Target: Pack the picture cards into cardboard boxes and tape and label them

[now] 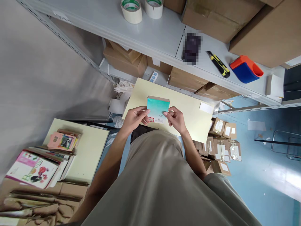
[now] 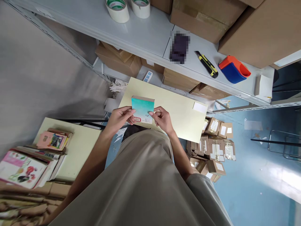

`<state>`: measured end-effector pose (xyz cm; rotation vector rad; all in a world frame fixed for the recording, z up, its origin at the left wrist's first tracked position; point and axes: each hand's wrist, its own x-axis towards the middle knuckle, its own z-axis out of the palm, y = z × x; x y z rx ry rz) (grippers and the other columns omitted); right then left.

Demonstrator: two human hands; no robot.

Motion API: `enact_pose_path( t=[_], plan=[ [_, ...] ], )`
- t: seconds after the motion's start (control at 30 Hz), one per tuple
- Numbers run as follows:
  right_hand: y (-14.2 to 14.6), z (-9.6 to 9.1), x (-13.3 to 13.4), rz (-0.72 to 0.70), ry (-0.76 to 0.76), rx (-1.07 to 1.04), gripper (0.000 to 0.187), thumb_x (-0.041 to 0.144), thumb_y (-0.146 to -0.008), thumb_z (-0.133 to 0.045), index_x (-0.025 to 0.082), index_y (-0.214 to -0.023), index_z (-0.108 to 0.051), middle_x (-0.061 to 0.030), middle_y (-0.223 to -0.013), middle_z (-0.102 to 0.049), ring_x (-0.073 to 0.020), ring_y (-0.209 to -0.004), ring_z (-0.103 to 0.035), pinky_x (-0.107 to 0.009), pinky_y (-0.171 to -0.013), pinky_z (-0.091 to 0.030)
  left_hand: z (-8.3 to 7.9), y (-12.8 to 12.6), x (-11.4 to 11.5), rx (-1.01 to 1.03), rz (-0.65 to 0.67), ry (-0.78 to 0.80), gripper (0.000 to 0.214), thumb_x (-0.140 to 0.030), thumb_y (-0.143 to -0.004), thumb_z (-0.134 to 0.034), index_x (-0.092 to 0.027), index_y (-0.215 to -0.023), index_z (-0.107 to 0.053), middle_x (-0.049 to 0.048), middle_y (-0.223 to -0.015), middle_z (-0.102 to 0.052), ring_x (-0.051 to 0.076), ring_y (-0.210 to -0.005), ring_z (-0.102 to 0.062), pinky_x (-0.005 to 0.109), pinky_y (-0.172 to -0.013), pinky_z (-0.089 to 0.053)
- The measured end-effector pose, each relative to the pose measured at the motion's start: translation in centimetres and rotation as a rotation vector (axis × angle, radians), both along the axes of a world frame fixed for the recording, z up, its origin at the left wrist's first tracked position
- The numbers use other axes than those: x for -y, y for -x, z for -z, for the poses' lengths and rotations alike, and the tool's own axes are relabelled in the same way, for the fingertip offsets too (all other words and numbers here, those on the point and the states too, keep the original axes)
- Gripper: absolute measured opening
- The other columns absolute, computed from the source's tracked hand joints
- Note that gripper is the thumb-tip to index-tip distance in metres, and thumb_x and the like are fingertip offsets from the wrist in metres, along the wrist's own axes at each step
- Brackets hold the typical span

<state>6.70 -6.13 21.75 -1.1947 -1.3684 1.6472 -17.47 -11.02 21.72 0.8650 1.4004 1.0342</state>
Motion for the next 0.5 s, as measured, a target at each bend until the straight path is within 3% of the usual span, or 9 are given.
enact_pose_path(
  t=[0.17,0.33,0.4,0.5],
  plan=[
    [-0.4,0.6,0.0,-0.027,0.031,-0.038,0.062,0.08,-0.088,-0.086,0.028,-0.111,-0.062,0.005,-0.071,-0.079,-0.01,-0.038,-0.048,-0.026,-0.039,-0.039,-0.1,0.1,0.1,-0.024,0.016,-0.046,0.081,-0.088,-0.089,-0.08,-0.015,-0.126,-0.08,0.0091,-0.077,-0.08,0.026,-0.075,-0.083,0.027,-0.053,-0.06],
    [-1.0,1.4,0.0,-0.094,0.048,-0.087,0.067,0.083,-0.096,-0.073,0.028,-0.133,-0.067,-0.0029,-0.103,-0.086,-0.0152,-0.062,-0.073,-0.032,-0.062,-0.064,-0.4,0.5,0.0,-0.034,-0.033,-0.064,0.091,-0.095,-0.099,-0.056,-0.015,-0.133,-0.081,0.0151,-0.102,-0.085,0.026,-0.082,-0.084,0.029,-0.057,-0.062],
    [-0.8,1.9,0.1,-0.084,0.041,-0.089,0.065,0.085,-0.099,-0.066,0.029,-0.132,-0.068,-0.0047,-0.113,-0.084,-0.0177,-0.077,-0.078,-0.035,-0.073,-0.067,-0.3,0.4,-0.1,-0.085,-0.029,-0.099,0.082,-0.09,-0.098,-0.064,-0.017,-0.131,-0.083,0.0149,-0.114,-0.086,0.024,-0.086,-0.083,0.028,-0.06,-0.062],
    [0.1,2.9,0.3,-0.002,0.014,-0.087,0.061,0.085,-0.096,-0.073,0.029,-0.118,-0.064,-0.0051,-0.114,-0.082,-0.0202,-0.093,-0.078,-0.035,-0.081,-0.066,0.3,-0.1,0.0,-0.159,-0.015,-0.183,0.066,-0.074,-0.094,-0.082,-0.02,-0.133,-0.082,0.0136,-0.126,-0.085,0.021,-0.088,-0.08,0.026,-0.065,-0.061]
  ],
)
